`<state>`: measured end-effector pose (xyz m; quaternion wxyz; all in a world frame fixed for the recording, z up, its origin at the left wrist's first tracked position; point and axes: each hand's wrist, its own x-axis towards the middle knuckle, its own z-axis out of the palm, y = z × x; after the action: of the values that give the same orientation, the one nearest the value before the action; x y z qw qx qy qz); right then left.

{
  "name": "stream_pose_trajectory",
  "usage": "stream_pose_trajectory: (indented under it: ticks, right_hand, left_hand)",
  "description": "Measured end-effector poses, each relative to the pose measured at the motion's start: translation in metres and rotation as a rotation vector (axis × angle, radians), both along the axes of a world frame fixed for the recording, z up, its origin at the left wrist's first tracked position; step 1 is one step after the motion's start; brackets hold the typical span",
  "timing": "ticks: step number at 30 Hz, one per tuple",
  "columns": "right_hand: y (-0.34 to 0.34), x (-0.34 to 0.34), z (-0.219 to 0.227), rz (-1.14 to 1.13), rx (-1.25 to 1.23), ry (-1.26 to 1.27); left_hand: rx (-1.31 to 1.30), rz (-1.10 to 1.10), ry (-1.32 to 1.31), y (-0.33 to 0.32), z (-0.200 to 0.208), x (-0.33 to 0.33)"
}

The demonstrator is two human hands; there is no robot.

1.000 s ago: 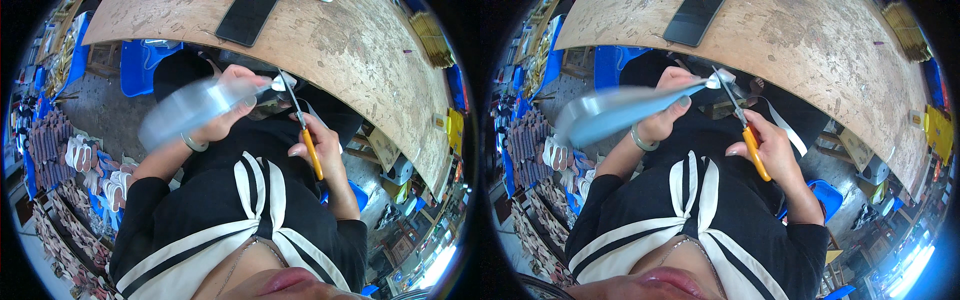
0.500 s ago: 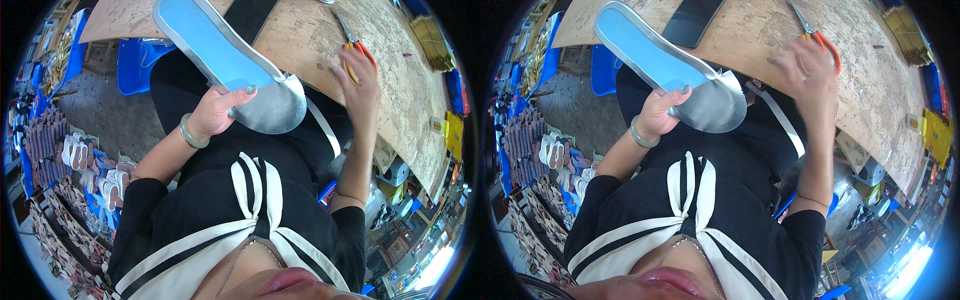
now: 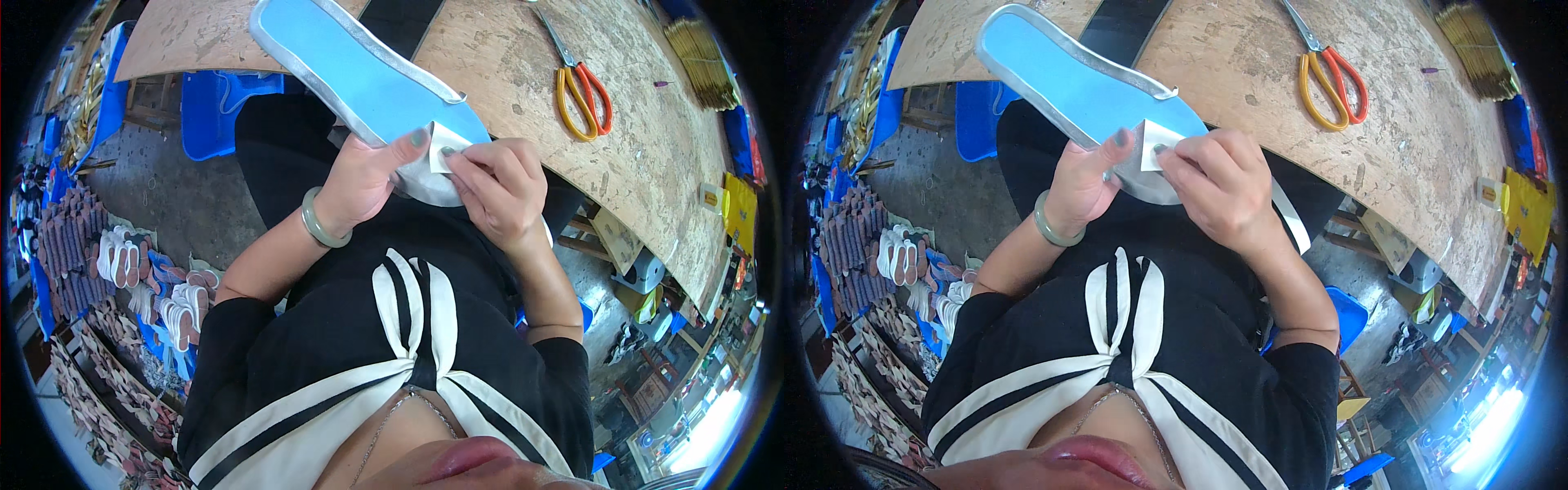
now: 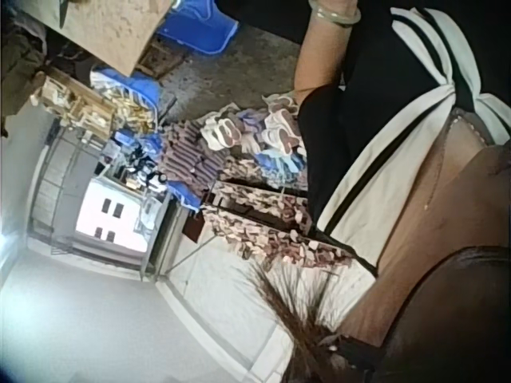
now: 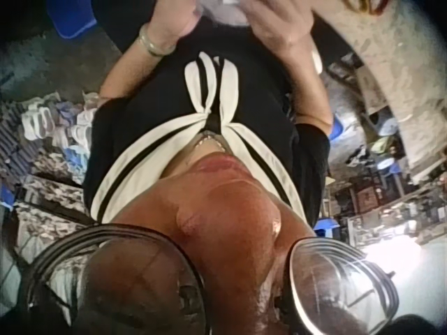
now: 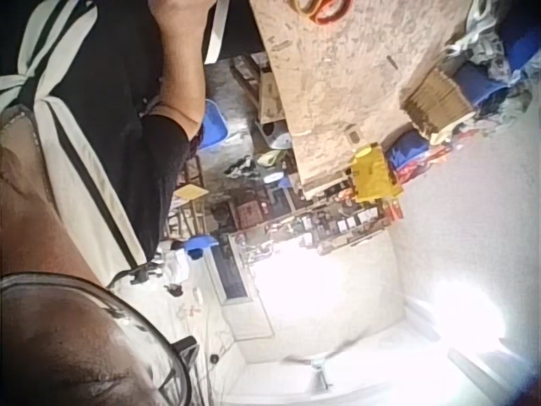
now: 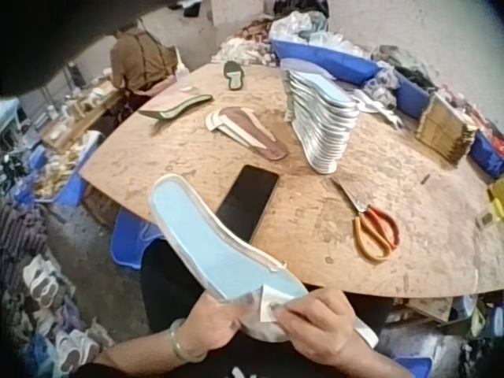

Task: Applying a silver adhesive material to the toe and heel area of a blue shoe insole.

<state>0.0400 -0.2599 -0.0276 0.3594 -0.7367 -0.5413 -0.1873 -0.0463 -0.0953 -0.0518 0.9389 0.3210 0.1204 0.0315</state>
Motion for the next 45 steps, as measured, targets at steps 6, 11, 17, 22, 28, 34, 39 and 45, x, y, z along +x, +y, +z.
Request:
stream_pose_trajectory:
  ticks: [6, 11, 17, 22, 28, 34, 39, 45]
  right_hand:
    - [-0.008, 0.019, 0.013, -0.065, 0.06, 0.382]
    - [-0.002, 0.04, 0.012, -0.002, -0.023, 0.769]
    - [-0.01, 0.038, 0.01, 0.072, -0.105, 1.114]
    - [0.002, 0.024, 0.005, -0.023, -0.168, 0.645]
    - [-0.002, 0.036, 0.004, 0.136, -0.144, 0.923]
    - [0.005, 0.031, 0.006, 0.094, -0.242, 0.648]
    - [-0.016, 0.04, -0.004, 0.312, -0.082, 1.047]
    - [-0.016, 0.027, -0.001, 0.025, -0.148, 1.233]
  left_hand:
    - [0.595, -0.099, -0.115, 0.0, 0.001, -0.003]
    - [0.584, -0.134, -0.102, 0.003, 0.002, -0.005]
    - [0.539, -0.153, -0.061, -0.001, 0.003, -0.008]
    - [0.498, -0.141, -0.057, -0.005, 0.006, -0.003]
    - [0.522, -0.194, -0.028, 0.003, 0.011, -0.004]
    - [0.439, -0.169, -0.003, 0.004, 0.005, -0.007]
    - [0.364, -0.165, 0.015, 0.005, 0.006, -0.006]
    - [0.351, -0.191, 0.024, 0.003, 0.013, 0.002]
